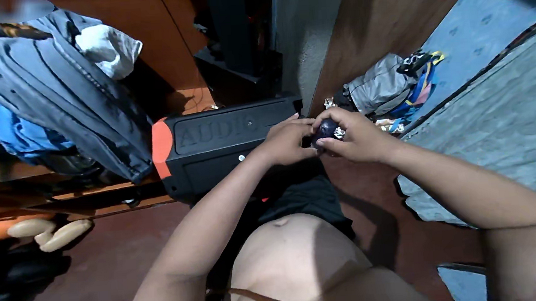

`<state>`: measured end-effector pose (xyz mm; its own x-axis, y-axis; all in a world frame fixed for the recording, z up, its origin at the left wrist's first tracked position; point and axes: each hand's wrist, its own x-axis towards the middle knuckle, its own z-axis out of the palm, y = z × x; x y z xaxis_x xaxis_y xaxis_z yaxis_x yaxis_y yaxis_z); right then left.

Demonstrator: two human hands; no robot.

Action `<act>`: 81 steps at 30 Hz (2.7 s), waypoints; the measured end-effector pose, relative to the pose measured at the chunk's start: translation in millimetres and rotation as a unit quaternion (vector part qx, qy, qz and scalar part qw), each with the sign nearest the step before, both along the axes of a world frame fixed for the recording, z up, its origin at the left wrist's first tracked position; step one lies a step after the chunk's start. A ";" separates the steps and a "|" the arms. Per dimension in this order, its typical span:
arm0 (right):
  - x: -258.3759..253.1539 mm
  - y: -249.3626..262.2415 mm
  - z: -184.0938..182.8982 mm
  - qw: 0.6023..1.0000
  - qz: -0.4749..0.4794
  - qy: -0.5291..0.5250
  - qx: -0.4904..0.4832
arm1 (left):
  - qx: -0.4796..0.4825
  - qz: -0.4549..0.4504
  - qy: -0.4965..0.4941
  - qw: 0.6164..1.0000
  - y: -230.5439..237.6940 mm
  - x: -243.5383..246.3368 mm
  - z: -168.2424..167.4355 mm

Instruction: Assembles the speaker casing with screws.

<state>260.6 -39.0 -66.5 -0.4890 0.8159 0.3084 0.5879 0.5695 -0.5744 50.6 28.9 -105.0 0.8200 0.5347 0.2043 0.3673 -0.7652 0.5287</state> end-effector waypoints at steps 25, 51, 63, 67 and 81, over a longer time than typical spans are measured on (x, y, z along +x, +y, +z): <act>16.6 42.2 89.5 0.906 -0.034 0.335 0.255 | 0.014 -0.029 0.012 0.999 24.3 -6.9 2.5; -116.4 54.8 28.8 0.911 0.037 0.366 0.186 | 0.099 0.210 -0.176 0.957 -4.7 -173.5 -28.2; -167.7 63.6 17.4 0.974 0.196 -0.017 0.116 | 0.117 0.192 -0.187 0.956 -27.3 -168.4 -37.4; -160.8 78.0 8.4 0.968 0.243 -0.034 0.056 | 0.099 0.208 -0.159 0.960 -32.8 -171.8 -39.1; -176.3 33.6 34.5 0.948 0.125 -0.271 0.113 | 0.163 0.207 -0.142 0.954 -28.9 -153.9 -34.8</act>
